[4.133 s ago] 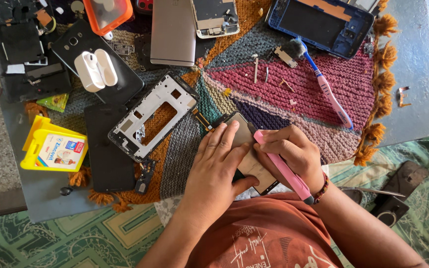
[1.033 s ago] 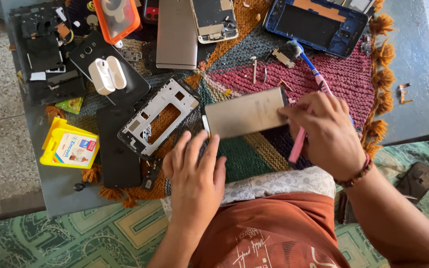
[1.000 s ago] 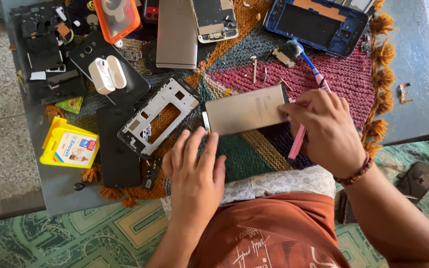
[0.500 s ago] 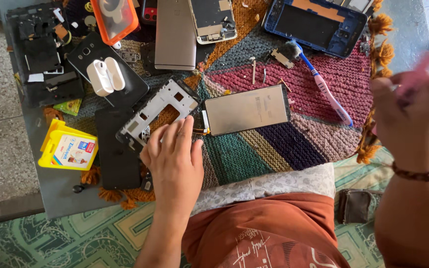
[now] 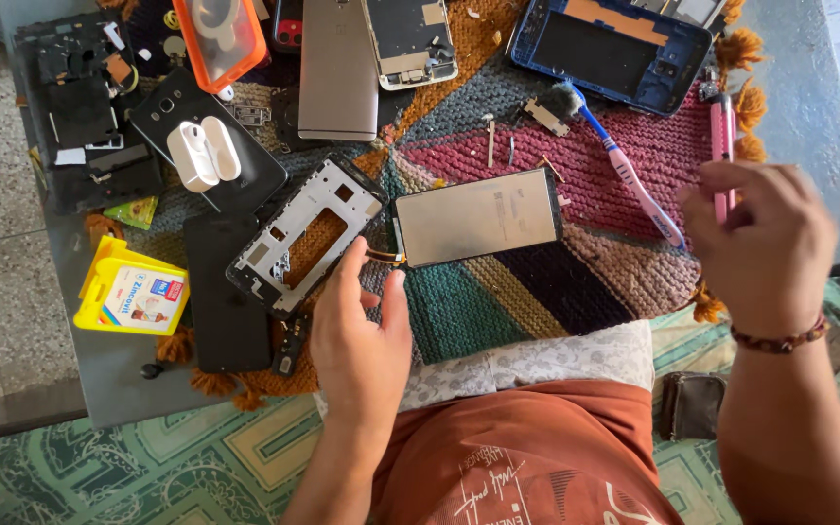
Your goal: The person disassembles a smartphone using a pink plastic pry tool and a toothbrush. They remove the back cover, disconnect internal components, and clean the device with the toothbrush. The person then reassembles the phone by reconnecting components and replacing the back cover.
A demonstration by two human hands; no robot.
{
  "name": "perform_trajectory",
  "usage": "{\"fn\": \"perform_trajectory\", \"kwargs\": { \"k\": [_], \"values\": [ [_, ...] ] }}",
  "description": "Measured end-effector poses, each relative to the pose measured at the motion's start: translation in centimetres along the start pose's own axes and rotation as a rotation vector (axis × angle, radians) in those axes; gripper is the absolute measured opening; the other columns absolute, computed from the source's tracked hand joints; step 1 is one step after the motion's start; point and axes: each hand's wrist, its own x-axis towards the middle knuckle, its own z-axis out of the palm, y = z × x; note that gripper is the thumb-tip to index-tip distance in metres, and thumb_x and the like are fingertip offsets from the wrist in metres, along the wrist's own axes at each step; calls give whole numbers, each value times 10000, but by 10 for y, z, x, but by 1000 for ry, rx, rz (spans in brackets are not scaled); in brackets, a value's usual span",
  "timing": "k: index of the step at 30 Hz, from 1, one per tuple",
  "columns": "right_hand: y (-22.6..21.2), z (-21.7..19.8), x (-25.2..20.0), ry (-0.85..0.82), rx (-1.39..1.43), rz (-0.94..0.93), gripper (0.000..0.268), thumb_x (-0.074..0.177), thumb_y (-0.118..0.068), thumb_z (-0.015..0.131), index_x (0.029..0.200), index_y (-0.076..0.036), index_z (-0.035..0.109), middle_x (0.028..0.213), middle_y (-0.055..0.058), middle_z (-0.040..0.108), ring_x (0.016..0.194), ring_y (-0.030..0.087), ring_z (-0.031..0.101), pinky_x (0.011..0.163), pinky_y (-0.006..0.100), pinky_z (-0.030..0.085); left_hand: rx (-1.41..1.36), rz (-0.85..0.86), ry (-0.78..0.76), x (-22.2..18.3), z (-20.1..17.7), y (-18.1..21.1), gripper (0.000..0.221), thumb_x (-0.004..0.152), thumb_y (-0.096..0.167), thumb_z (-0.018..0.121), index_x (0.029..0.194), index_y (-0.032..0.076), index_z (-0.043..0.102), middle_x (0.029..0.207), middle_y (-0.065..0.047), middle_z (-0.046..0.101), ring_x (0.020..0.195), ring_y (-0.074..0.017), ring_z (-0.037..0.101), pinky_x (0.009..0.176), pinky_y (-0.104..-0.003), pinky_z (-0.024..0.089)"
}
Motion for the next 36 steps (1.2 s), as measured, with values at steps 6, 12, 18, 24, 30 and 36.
{"fn": "perform_trajectory", "kwargs": {
  "k": [6,12,18,24,30,36],
  "values": [
    [-18,5,-1,-108,17,-77,281,936,-222,873,1127,-48,763,1080,99,738,765,188,687,710,318,552,-9,423,130,-3,8,4,544,1001,59,678,1485,-34,448,1280,-113,721,1114,-269,702,974,-411,528],
    [-19,7,-1,-67,61,-41,178,998,-113,778,1164,-53,758,1030,64,754,756,152,713,732,306,558,-76,459,-26,3,17,-7,661,1022,7,643,1573,-67,286,1369,-103,698,1174,-306,682,1019,-398,523],
    [-24,8,-13,-69,156,-30,229,964,-54,708,1189,-18,738,949,93,723,717,149,665,699,295,533,-134,451,-5,18,20,-12,644,957,21,729,1518,4,412,1318,-80,717,1063,-224,712,947,-377,525],
    [-44,-1,-33,-243,419,73,341,952,47,524,1238,-24,697,880,73,703,604,132,586,535,291,458,23,530,-112,23,23,-13,241,911,30,720,1132,126,713,1301,-55,729,1166,-266,661,1029,-444,485],
    [-76,-2,-52,-421,486,-30,377,921,-59,674,1298,-81,665,815,74,653,600,178,605,546,322,502,105,498,-40,15,33,-1,332,963,142,657,1281,52,695,1448,-195,607,1419,-434,466,1165,-531,361],
    [-95,5,-60,-452,298,-106,467,869,-90,689,1325,-190,693,747,71,615,542,265,593,510,402,496,114,461,-89,17,35,-2,362,981,201,662,1311,52,678,1477,-164,589,1444,-387,462,1190,-520,328]
  ]
}}
